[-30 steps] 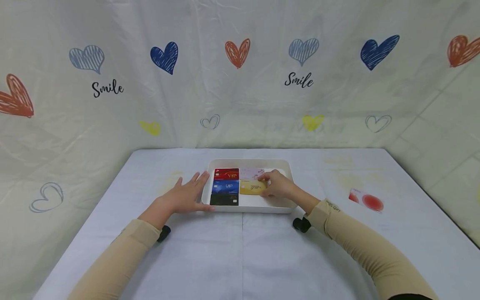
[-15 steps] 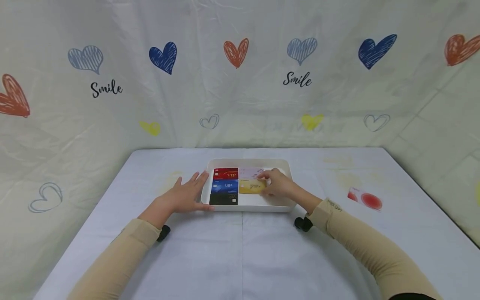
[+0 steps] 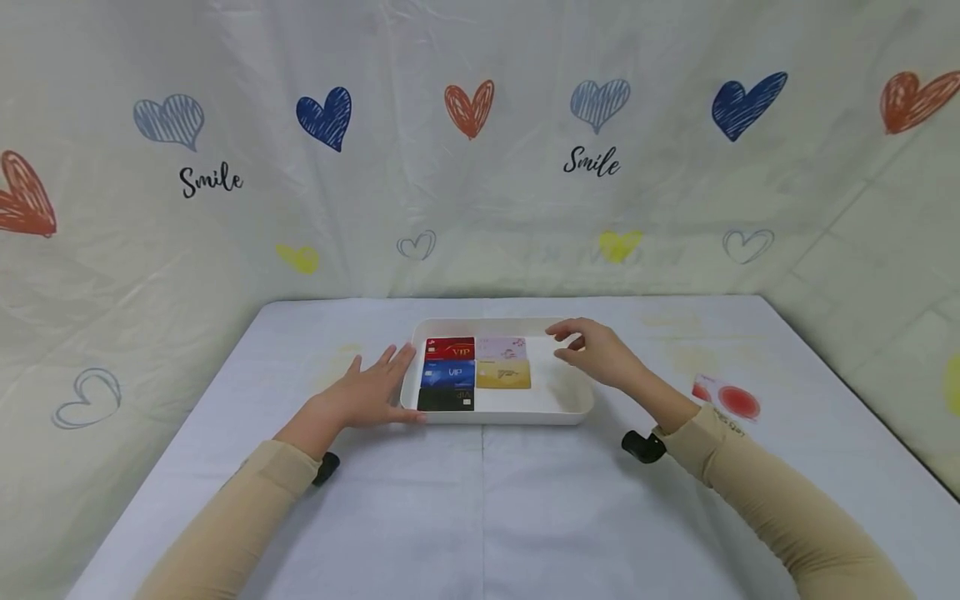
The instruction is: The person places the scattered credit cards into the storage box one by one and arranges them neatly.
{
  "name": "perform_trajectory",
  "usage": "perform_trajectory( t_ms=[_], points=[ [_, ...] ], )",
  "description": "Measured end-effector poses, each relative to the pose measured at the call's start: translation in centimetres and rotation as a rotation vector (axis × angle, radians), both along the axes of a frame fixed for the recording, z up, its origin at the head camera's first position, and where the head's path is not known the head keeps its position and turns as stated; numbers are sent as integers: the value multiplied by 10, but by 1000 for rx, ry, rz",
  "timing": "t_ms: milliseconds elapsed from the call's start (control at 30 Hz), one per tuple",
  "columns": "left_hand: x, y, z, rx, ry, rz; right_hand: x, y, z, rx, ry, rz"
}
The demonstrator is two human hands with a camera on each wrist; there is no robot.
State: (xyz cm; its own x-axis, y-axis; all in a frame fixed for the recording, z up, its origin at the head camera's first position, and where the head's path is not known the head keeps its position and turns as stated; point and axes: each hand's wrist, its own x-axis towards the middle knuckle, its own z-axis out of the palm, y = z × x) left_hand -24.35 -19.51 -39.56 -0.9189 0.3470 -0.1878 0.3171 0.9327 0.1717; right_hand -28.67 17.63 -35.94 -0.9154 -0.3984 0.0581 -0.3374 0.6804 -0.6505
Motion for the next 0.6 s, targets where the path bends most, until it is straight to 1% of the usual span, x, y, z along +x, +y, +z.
perform_trajectory(
  t_ms=[100, 333, 600],
  points=[
    [0, -1, 0, -3, -1, -4, 1, 15, 3, -34, 18, -34],
    [-1, -2, -1, -5, 1, 0, 5, 44, 7, -83, 32, -73],
    [-1, -2, -2, -3, -6, 0, 8, 84, 21, -93, -46, -119]
  ],
)
